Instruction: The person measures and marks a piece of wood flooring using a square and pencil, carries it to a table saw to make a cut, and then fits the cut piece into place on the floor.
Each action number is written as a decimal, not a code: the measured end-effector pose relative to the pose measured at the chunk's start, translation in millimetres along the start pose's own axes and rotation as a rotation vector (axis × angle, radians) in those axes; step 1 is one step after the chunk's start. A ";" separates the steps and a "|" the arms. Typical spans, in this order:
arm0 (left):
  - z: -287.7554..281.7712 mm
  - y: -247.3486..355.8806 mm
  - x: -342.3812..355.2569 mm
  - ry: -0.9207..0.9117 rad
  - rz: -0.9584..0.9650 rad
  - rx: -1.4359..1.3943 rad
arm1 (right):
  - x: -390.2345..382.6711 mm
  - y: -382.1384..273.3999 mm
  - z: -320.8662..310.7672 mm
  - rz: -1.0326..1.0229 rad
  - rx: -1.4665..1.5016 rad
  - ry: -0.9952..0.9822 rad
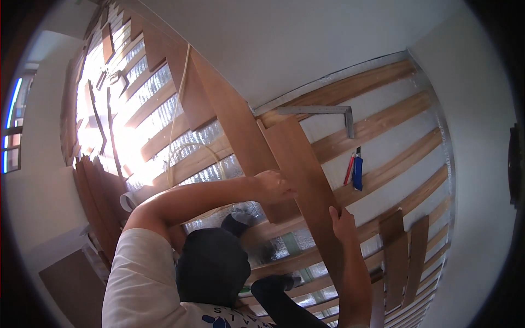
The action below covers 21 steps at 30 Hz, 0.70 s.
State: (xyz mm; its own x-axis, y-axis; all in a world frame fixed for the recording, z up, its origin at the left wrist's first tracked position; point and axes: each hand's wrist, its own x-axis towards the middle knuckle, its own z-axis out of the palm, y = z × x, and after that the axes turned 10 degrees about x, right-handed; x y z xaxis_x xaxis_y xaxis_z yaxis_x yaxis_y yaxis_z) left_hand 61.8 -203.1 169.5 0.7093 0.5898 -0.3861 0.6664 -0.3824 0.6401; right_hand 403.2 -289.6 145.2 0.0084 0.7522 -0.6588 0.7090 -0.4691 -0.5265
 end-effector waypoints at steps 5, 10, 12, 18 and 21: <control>36.8 -30.3 56.6 0.578 0.275 -0.026 | 22.4 9.7 16.7 -0.054 -0.092 0.057; 51.0 -28.5 88.2 0.607 0.273 0.037 | 24.5 -3.0 17.3 -0.055 -0.052 0.059; 50.3 -38.2 96.1 0.603 0.306 0.105 | 29.5 -3.1 19.9 -0.045 -0.072 0.068; 49.7 -62.7 110.2 0.610 0.301 0.295 | 42.8 3.6 40.2 -0.155 0.015 0.092; 52.4 -74.6 113.8 0.651 0.286 0.390 | 52.0 -0.7 49.7 -0.124 -0.012 0.086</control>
State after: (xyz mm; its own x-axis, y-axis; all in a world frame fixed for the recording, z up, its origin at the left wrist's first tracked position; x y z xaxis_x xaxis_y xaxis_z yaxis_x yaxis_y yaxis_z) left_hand 104.8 -144.8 43.0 0.6682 0.6814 0.2987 0.5968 -0.7306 0.3317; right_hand 368.0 -273.2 84.6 -0.0193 0.8413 -0.5402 0.7165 -0.3652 -0.5944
